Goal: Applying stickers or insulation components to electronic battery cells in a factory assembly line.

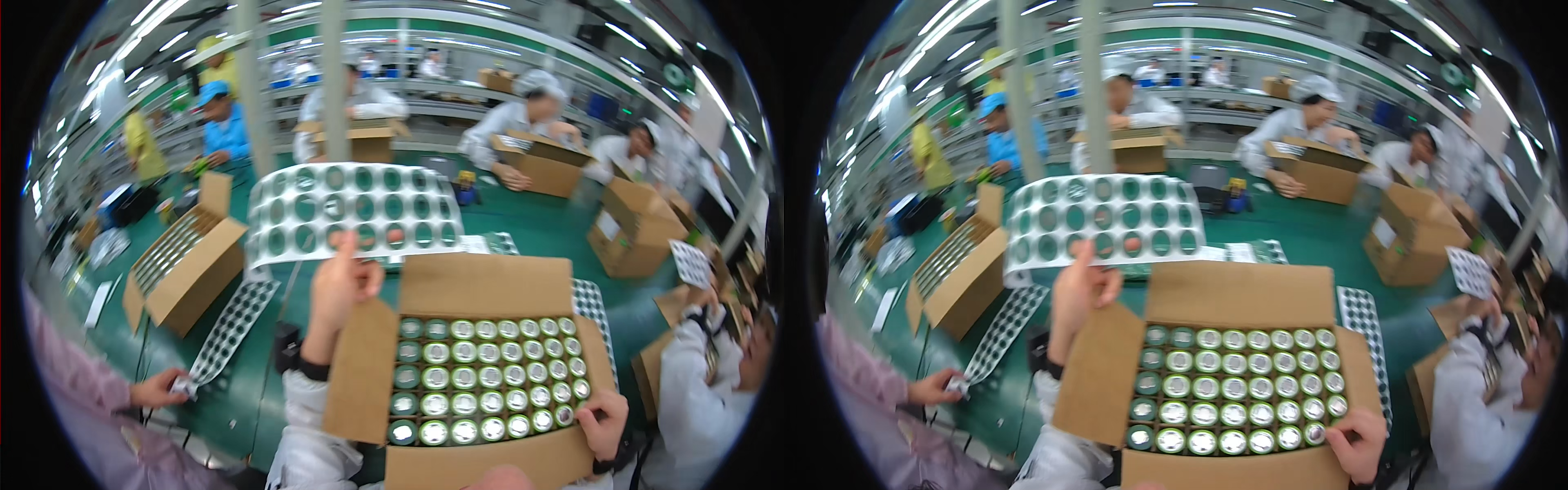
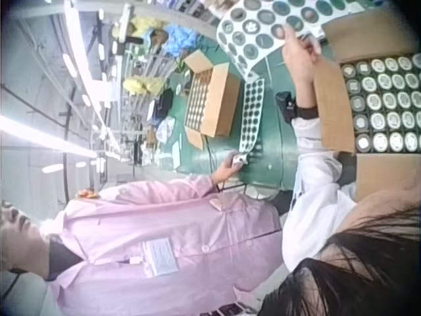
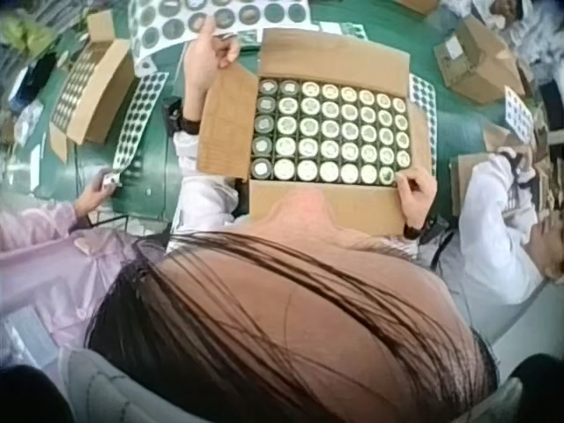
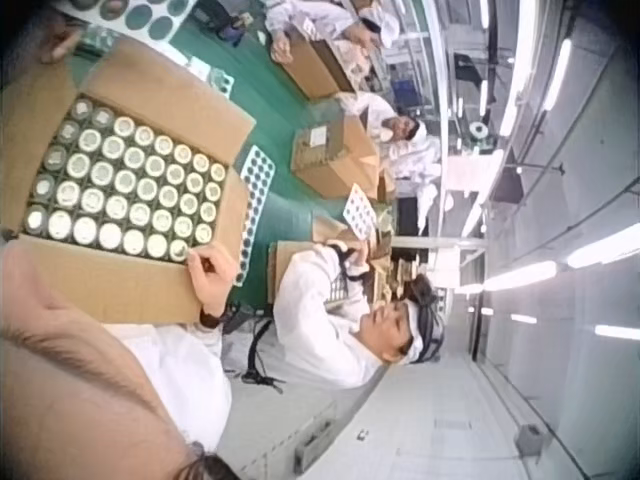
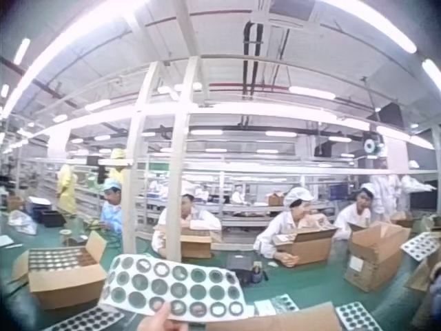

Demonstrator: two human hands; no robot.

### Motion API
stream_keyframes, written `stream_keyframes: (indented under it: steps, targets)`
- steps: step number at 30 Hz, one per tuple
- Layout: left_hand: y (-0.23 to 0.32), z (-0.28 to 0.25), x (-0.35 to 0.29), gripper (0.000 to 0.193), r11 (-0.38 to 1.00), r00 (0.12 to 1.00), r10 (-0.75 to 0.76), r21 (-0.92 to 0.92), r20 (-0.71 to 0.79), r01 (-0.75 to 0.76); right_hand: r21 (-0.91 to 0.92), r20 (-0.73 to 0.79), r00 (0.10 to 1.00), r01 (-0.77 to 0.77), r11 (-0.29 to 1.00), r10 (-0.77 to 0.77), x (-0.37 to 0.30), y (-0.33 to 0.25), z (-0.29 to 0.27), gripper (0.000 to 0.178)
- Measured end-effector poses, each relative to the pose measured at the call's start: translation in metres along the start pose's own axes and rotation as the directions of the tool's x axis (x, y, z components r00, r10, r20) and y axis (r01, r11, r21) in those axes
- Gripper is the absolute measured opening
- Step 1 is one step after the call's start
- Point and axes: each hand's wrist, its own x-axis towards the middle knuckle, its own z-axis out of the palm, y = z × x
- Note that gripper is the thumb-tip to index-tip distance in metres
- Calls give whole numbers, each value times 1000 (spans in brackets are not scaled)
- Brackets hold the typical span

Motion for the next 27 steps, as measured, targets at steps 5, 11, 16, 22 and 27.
stream_keyframes:
  steps: [5,11,16,22,27]
  targets:
    - [2,9,1,48,996,998,47,-72,-34,-49,132,11,999,-33,991,32,4,9,3,12]
    - [1,22,4,45,989,1000,-16,-144,-25,12,89,16,999,-43,995,42,-1,4,-6,11]
    - [8,18,-2,47,991,998,-16,-137,-59,8,114,26,999,-22,993,19,1,3,-2,10]
    - [7,18,-1,46,991,997,13,-132,-72,-23,106,34,999,-23,994,19,3,4,-2,10]
    - [8,18,0,45,990,998,0,-141,-69,-10,106,27,1000,-10,994,7,2,7,-2,10]
